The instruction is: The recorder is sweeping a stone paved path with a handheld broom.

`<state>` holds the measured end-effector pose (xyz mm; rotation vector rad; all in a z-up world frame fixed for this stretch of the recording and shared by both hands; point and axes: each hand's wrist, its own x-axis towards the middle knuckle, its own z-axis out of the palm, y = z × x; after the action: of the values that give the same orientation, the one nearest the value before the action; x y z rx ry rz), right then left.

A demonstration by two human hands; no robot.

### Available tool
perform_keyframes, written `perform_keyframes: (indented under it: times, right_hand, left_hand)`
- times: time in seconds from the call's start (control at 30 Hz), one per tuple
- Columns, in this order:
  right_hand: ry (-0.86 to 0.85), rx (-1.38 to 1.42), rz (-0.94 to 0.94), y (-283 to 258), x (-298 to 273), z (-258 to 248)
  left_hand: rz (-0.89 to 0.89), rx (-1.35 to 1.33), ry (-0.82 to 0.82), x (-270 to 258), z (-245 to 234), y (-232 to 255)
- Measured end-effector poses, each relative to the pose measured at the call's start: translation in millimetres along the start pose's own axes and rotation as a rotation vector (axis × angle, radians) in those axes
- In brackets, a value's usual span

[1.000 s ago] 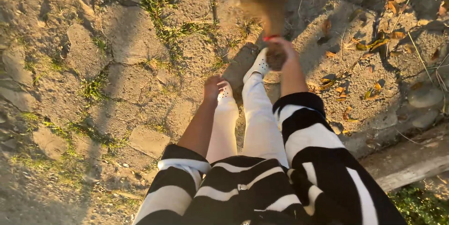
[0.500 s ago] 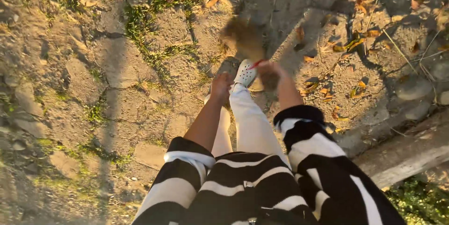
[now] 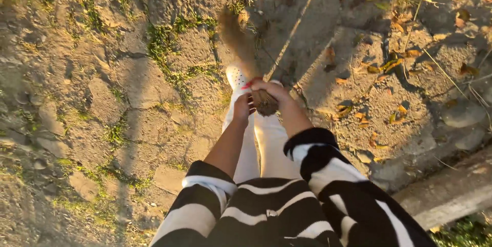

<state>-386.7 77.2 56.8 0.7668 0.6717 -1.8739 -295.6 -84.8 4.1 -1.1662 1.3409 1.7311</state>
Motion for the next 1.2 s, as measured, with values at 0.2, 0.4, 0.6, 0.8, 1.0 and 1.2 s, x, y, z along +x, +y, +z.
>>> perform_keyframes:
  times: [0.2, 0.4, 0.6, 0.8, 1.0, 1.2]
  right_hand:
    - [0.310, -0.244, 0.202, -69.2, 29.6, -3.8]
    - [0.850, -0.249, -0.264, -54.0, 49.7, -103.0]
    - [0.415, -0.234, -0.260, 4.9, 34.5, 3.0]
    - [0.029, -0.204, -0.043, -89.2, 108.1, -41.9]
    - [0.507, -0.100, -0.203, -158.0, 39.1, 8.7]
    - [0.707, -0.116, -0.320, -139.9, 61.1, 51.8]
  left_hand:
    - [-0.058, 0.033, 0.098, 0.1, -21.0, 34.7]
    - [-0.033, -0.037, 0.102, 6.2, -15.2, 50.0]
    - [-0.056, -0.084, 0.035, 20.0, -3.3, 53.6]
    - [-0.099, 0.003, 0.034, 26.9, -36.5, 94.0]
    - [-0.046, 0.006, 0.046, 52.0, -56.1, 145.2]
    - [-0.053, 0.013, -0.047, 61.8, -35.2, 206.7]
